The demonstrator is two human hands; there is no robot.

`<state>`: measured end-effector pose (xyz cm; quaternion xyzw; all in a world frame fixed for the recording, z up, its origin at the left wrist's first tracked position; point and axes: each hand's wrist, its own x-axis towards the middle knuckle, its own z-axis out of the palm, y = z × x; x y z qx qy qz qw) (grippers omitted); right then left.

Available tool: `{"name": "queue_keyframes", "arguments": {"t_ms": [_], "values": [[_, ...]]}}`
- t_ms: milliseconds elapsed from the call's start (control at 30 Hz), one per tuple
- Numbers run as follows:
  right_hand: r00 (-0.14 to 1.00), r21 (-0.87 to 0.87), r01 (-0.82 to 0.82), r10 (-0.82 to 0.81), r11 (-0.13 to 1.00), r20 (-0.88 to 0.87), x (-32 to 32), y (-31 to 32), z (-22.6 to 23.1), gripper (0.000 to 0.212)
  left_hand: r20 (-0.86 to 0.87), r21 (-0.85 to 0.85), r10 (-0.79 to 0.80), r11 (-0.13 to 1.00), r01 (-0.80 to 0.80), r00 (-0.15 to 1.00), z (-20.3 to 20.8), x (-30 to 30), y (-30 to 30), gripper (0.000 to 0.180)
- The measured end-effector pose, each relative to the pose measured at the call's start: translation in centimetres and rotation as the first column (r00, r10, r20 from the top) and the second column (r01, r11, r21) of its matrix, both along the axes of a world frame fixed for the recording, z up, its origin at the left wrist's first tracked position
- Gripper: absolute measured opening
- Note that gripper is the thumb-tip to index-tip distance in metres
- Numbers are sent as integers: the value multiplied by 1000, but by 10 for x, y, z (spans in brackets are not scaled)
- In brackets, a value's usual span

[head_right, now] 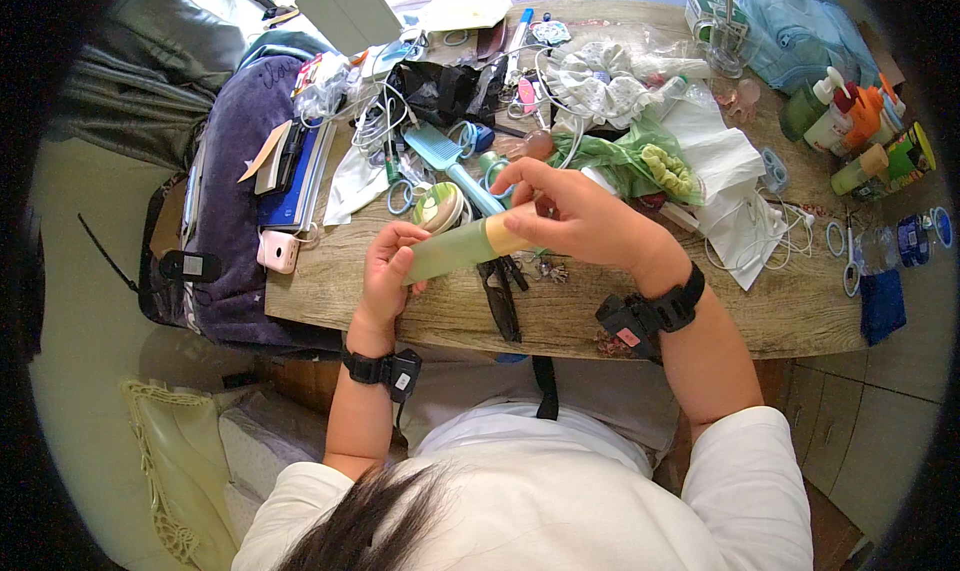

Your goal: Organizing and sorting small personal items, jewelry, and containers on a cluttered desk.

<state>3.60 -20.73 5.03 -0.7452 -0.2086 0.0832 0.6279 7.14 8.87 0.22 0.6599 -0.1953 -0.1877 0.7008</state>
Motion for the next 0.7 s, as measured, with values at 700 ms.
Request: {"name": "queue_keyframes", "arguments": {"t_ms": [700], "values": [[986, 73, 42, -53, 996, 160, -1, 5, -11, 27, 8, -22, 5, 1000, -5, 1000, 1, 0, -4, 39]]}}
